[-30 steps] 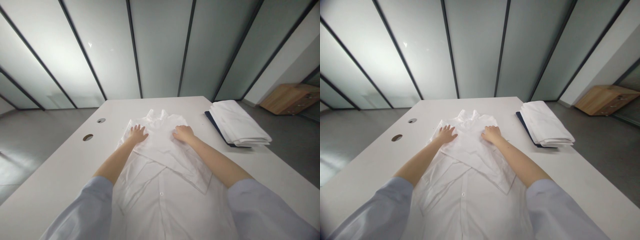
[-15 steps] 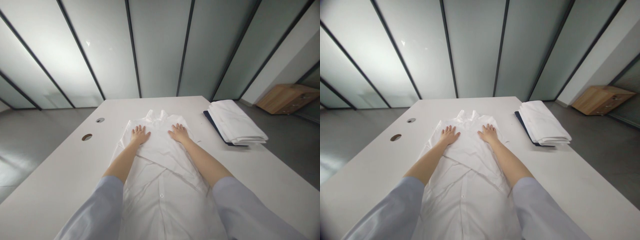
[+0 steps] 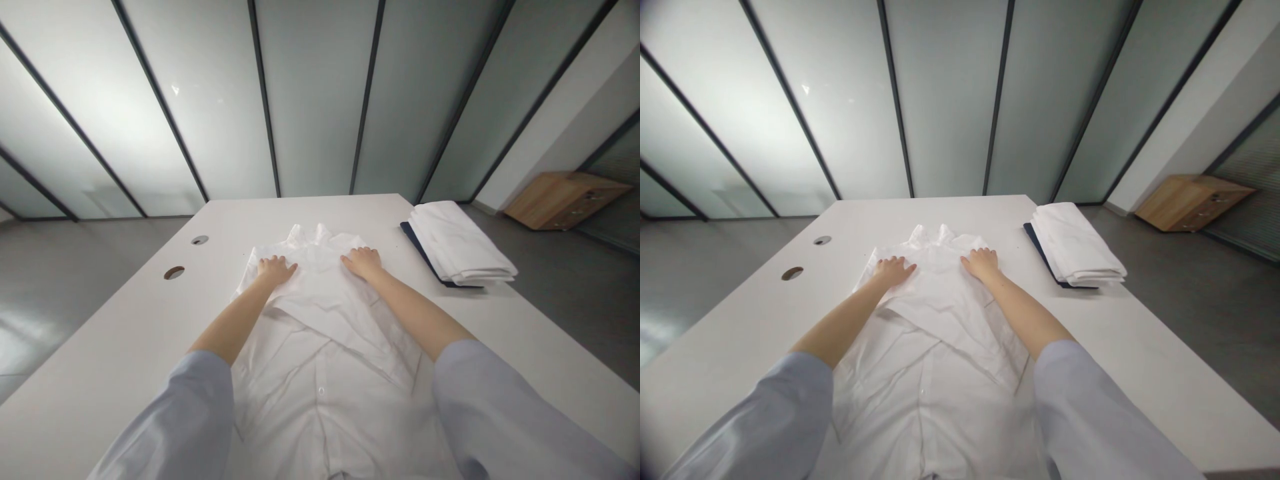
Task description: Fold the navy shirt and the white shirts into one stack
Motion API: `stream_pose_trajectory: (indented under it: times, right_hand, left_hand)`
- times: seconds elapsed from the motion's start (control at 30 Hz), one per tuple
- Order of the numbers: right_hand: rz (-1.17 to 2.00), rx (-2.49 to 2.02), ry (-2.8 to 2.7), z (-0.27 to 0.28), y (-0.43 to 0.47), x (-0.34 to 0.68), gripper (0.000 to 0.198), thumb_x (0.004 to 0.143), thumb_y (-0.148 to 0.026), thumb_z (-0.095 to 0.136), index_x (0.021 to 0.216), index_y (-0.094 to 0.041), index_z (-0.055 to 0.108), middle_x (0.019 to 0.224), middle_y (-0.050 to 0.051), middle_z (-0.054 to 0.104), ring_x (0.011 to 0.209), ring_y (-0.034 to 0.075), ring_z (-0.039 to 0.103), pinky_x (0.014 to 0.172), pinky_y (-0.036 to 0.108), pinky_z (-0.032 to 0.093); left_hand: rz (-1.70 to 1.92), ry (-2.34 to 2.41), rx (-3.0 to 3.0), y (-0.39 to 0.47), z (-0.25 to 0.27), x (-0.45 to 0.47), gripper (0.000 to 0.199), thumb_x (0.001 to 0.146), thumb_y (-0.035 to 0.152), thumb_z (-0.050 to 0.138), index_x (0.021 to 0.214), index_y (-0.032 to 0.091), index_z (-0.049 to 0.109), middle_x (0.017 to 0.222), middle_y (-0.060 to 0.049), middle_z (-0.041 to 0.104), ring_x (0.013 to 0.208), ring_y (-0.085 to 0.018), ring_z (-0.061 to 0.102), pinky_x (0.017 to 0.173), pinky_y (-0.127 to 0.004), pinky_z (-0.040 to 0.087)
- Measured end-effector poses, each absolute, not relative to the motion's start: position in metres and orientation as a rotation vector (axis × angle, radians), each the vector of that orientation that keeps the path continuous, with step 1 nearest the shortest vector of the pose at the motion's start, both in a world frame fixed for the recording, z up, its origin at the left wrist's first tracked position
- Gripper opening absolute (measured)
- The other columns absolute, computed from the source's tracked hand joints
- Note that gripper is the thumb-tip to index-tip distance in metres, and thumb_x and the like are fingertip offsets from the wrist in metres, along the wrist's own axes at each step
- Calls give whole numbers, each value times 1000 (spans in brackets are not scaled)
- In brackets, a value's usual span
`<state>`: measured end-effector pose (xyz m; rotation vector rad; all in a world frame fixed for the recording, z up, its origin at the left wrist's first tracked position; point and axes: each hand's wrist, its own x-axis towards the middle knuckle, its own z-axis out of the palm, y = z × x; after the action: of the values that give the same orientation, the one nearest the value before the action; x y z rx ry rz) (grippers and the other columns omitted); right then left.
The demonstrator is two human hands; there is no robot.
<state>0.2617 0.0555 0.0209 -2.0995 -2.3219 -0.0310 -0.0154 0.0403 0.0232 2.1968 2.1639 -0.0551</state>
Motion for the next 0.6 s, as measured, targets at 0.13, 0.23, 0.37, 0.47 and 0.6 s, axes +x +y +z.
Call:
stream_pose_trajectory:
  times: [0.13,0.23,0.37,0.47,0.6]
  right_hand:
    - [-24,-1961,-2436,14,77,284,62,95,-50,40,144,-13,43,157,17,29,144,32,25,112,43,26]
    - [96,-2000,-2424,5,86,290,67,94,-52,39,148,-12,37,158,17,28,145,31,25,113,41,25]
    - [117,-2130,-2263,-3,87,276,70,94,-55,34,146,-8,39,156,22,28,143,36,27,111,47,25]
    - [95,-2230,-2146,-2,84,262,72,94,-54,34,143,-2,42,151,28,33,139,40,31,110,52,21]
    - [-10,-2175,-2165,3,79,253,60,91,-45,39,128,-1,57,134,29,52,130,39,41,109,53,19]
  left_hand:
    - [93,2225,2282,60,21,-37,67,92,57,33,144,16,42,156,-19,31,145,-37,22,115,-52,17]
    - [12,2237,2190,69,13,-52,72,92,60,27,150,18,33,160,-15,24,147,-34,17,115,-52,20]
    - [-34,2305,2045,72,2,-55,77,91,63,21,152,17,31,160,-17,22,147,-36,18,113,-55,22]
    - [-41,2384,1993,70,0,-47,80,90,64,23,150,12,34,158,-22,25,144,-41,21,113,-56,20]
    - [-101,2404,1996,67,7,-38,77,89,62,30,143,8,43,152,-26,34,142,-44,26,113,-61,14]
